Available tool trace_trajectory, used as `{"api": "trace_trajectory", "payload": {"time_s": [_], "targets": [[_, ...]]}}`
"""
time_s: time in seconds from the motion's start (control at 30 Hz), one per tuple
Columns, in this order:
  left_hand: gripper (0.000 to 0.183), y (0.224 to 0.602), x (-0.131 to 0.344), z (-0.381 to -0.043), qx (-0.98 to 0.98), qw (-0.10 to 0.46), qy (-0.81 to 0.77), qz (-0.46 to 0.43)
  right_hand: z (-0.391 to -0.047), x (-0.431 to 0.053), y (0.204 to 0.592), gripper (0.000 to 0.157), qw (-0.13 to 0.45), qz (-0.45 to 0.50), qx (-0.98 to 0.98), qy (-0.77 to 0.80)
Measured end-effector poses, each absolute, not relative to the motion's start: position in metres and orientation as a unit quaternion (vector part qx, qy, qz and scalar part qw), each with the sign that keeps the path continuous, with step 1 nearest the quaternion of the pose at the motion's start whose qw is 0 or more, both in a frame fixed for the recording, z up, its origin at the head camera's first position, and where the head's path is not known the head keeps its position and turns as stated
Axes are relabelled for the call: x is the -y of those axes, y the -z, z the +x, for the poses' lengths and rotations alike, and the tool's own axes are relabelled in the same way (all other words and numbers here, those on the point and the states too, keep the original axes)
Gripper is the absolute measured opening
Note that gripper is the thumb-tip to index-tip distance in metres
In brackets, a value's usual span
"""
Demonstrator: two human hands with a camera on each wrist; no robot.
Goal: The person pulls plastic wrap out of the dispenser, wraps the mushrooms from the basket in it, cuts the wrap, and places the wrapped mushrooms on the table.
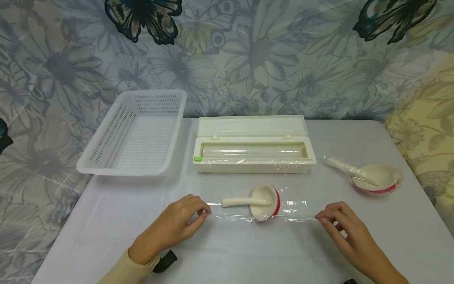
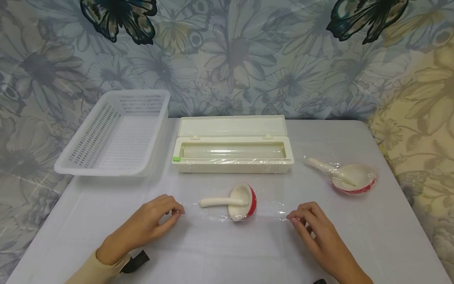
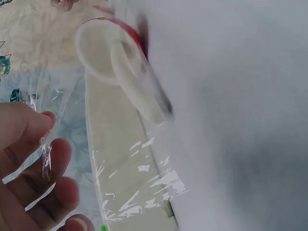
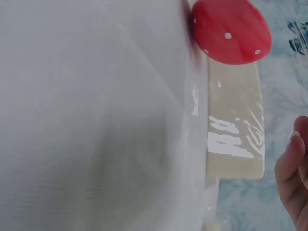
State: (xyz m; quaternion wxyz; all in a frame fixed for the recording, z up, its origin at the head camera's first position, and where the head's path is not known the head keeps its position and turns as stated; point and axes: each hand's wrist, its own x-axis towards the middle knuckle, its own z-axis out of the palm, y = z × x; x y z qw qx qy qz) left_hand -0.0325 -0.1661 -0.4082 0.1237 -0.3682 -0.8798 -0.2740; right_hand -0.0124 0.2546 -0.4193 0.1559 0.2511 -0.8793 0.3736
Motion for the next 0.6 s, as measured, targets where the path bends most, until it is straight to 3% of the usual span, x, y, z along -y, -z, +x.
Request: {"api": "trace_trajectory", "payload": {"time_s": [0.2, 0.3, 0.6], "targets": [[0.017, 0.408, 0.160, -0.044, 0.877, 0.161, 0.312, -0.329, -0.026, -0.248, 0.412, 0.028, 0.191, 0.239, 0.878, -0.367], [0.017, 0.408, 0.158, -0.050, 0.875, 0.150, 0.352, -0.298, -0.032, -0.244, 0.409, 0.024, 0.196, 0.224, 0.877, -0.377], [0.011, 0.413, 0.150, -0.068, 0.854, -0.016, 0.499, -0.147, -0.050, -0.232, 0.410, 0.016, 0.155, 0.197, 0.835, -0.489]]}}
